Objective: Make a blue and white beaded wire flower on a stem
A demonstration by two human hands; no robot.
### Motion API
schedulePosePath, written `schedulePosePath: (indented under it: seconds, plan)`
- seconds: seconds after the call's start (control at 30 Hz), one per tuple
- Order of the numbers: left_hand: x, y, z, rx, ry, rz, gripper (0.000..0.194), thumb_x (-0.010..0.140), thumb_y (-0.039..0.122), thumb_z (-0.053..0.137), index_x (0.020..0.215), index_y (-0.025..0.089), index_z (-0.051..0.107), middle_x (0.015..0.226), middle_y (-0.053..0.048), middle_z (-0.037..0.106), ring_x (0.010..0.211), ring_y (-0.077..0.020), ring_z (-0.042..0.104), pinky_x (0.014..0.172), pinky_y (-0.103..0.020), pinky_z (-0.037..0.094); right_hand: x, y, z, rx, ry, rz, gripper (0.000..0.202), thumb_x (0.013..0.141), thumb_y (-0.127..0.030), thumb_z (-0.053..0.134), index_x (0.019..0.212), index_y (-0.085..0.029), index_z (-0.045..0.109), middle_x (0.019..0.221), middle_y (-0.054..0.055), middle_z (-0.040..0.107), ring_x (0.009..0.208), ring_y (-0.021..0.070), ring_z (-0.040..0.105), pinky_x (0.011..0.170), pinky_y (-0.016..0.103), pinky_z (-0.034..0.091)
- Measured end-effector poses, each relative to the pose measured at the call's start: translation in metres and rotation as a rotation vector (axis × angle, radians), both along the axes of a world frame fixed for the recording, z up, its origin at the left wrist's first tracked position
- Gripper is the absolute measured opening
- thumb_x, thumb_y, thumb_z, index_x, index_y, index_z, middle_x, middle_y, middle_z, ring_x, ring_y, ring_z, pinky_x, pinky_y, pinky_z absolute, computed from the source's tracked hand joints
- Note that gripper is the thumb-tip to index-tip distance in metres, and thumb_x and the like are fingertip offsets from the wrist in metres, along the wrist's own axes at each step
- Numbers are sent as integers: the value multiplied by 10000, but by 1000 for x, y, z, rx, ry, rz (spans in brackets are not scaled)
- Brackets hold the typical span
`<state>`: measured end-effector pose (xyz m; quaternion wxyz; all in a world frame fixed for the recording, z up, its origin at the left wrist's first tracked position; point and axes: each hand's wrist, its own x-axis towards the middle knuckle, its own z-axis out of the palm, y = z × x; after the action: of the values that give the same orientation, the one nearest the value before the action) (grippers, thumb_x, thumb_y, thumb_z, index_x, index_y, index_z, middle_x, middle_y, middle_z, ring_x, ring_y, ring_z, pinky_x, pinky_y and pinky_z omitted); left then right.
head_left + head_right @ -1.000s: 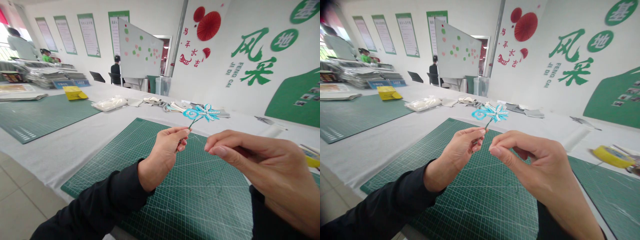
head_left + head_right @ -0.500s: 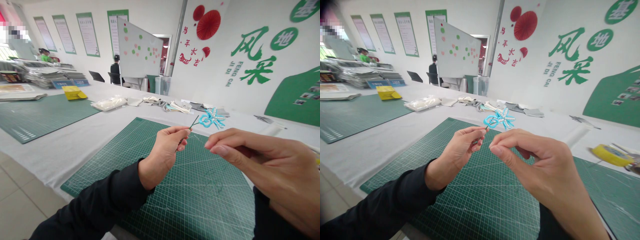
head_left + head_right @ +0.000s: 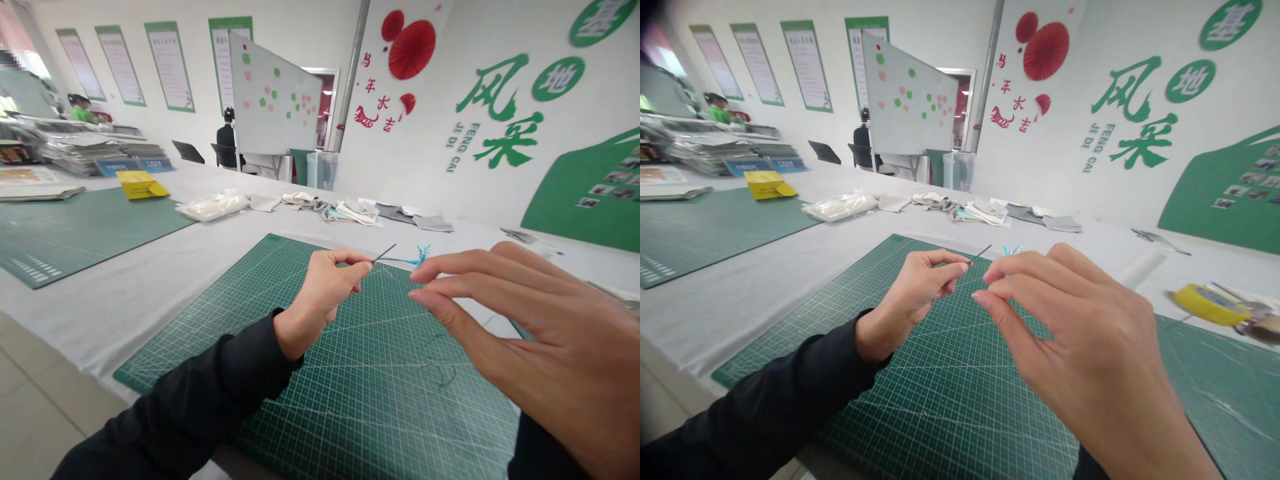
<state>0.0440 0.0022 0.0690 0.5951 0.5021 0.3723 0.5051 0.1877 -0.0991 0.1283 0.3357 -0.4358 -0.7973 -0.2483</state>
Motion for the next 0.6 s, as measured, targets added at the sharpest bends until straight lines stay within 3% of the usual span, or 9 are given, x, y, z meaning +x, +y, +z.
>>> schedulePosePath:
  seconds: [0.17, 0.43, 0.6]
  plan:
    - [1, 4, -5, -13, 119, -74, 48, 721, 107, 644, 715, 88, 688, 408, 54, 461, 386, -44, 376, 409, -183, 261, 5, -8, 0, 93, -68, -167, 104, 885, -243, 568, 850, -236, 665, 915, -3, 732, 773, 201, 552, 678, 367, 414]
    - [-2, 13, -14, 71, 310, -191, 64, 706, 112, 641, 702, 100, 703, 432, 42, 490, 402, -56, 399, 427, -199, 314, 38, -4, 5, 139, 25, -37, 33, 810, -301, 685, 818, -282, 711, 872, 2, 736, 794, 203, 619, 713, 371, 422]
    - [-3, 13, -14, 119, 354, -312, 58, 691, 130, 654, 686, 107, 707, 444, 45, 487, 414, -55, 389, 431, -206, 311, 37, 0, 4, 128, 179, -75, 163, 830, -373, 652, 704, -271, 663, 741, -8, 673, 755, 175, 594, 730, 351, 431]
